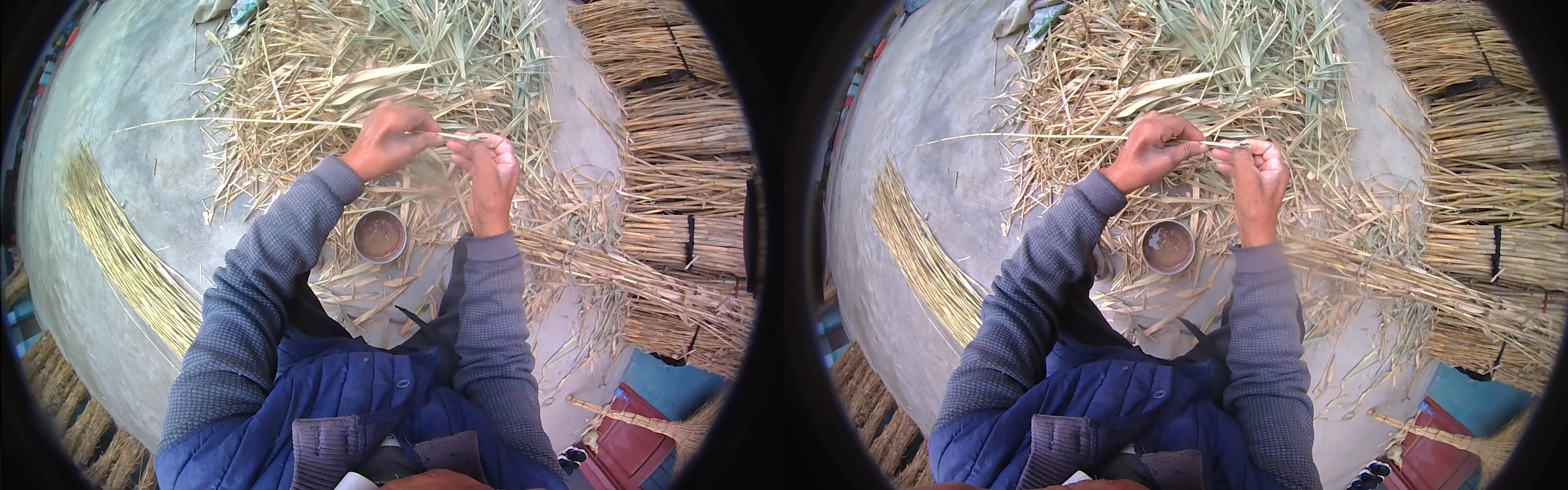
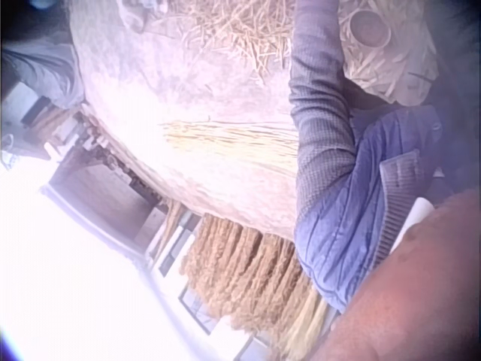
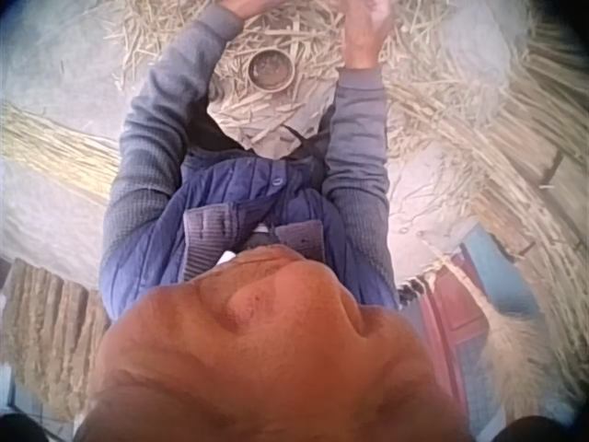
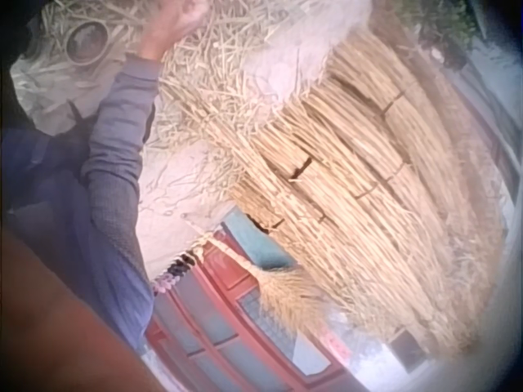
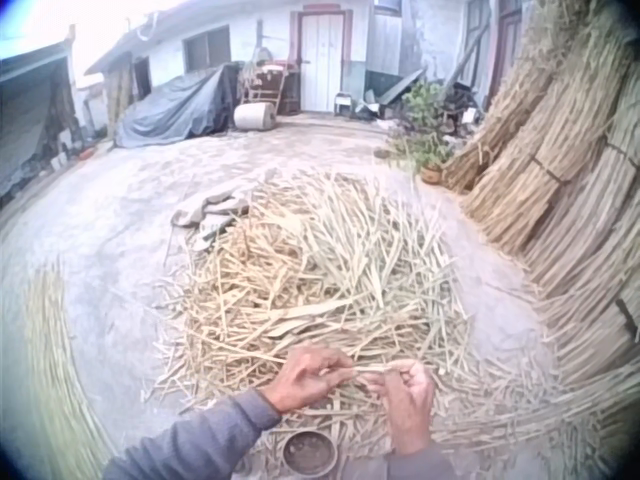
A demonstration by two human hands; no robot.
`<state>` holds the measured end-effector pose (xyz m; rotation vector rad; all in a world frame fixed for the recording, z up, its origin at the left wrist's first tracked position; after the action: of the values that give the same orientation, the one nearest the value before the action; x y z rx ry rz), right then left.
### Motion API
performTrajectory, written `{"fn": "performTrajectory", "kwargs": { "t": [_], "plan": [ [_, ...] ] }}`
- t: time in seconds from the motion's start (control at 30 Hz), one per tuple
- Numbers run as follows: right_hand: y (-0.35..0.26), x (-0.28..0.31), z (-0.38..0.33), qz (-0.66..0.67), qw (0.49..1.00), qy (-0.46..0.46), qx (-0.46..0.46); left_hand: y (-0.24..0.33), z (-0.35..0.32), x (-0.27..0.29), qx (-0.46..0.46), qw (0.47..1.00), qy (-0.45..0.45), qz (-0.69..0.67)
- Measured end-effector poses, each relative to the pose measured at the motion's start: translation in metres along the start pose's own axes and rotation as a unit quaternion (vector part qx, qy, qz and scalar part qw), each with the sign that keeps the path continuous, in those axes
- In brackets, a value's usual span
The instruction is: The person sits on the floor and repeatedly strips dried plant stalks by hand, pulling off outer layers and placing the processed pieces aside. The person handles the stalks one at a time, separating usable material from waste.
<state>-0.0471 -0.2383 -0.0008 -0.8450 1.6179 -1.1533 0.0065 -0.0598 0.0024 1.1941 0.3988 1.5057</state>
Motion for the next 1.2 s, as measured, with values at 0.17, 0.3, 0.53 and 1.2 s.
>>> {"fn": "performTrajectory", "kwargs": {
  "t": [0.17, 0.3, 0.53, 1.2],
  "plan": [
    [0.005, 0.001, 0.000, 0.045, 0.999, -0.006, -0.025, -0.002, -0.003, 0.000, 0.182, 0.973, -0.017, -0.142],
    [0.009, 0.010, 0.001, 0.019, 0.999, 0.022, -0.044, -0.015, 0.008, 0.036, 0.273, 0.913, 0.101, -0.286],
    [0.010, 0.022, 0.007, -0.010, 0.999, 0.022, -0.027, -0.021, 0.012, 0.086, 0.048, 0.906, 0.075, 0.414],
    [0.025, -0.008, -0.013, -0.052, 0.998, 0.028, 0.012, -0.008, -0.020, 0.027, -0.083, 0.983, 0.001, 0.166]
  ]
}}
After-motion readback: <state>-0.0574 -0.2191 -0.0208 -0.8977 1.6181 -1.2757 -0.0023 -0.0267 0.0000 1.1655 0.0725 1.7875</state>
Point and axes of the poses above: each hand's wrist, its own z-axis towards the middle knuckle, its own x-axis out of the back of the hand, y = z × x, the point moved 3 cm from there along z, towards the middle knuckle, and after that the axes turned 3 degrees about y, right-handed, at the moved point
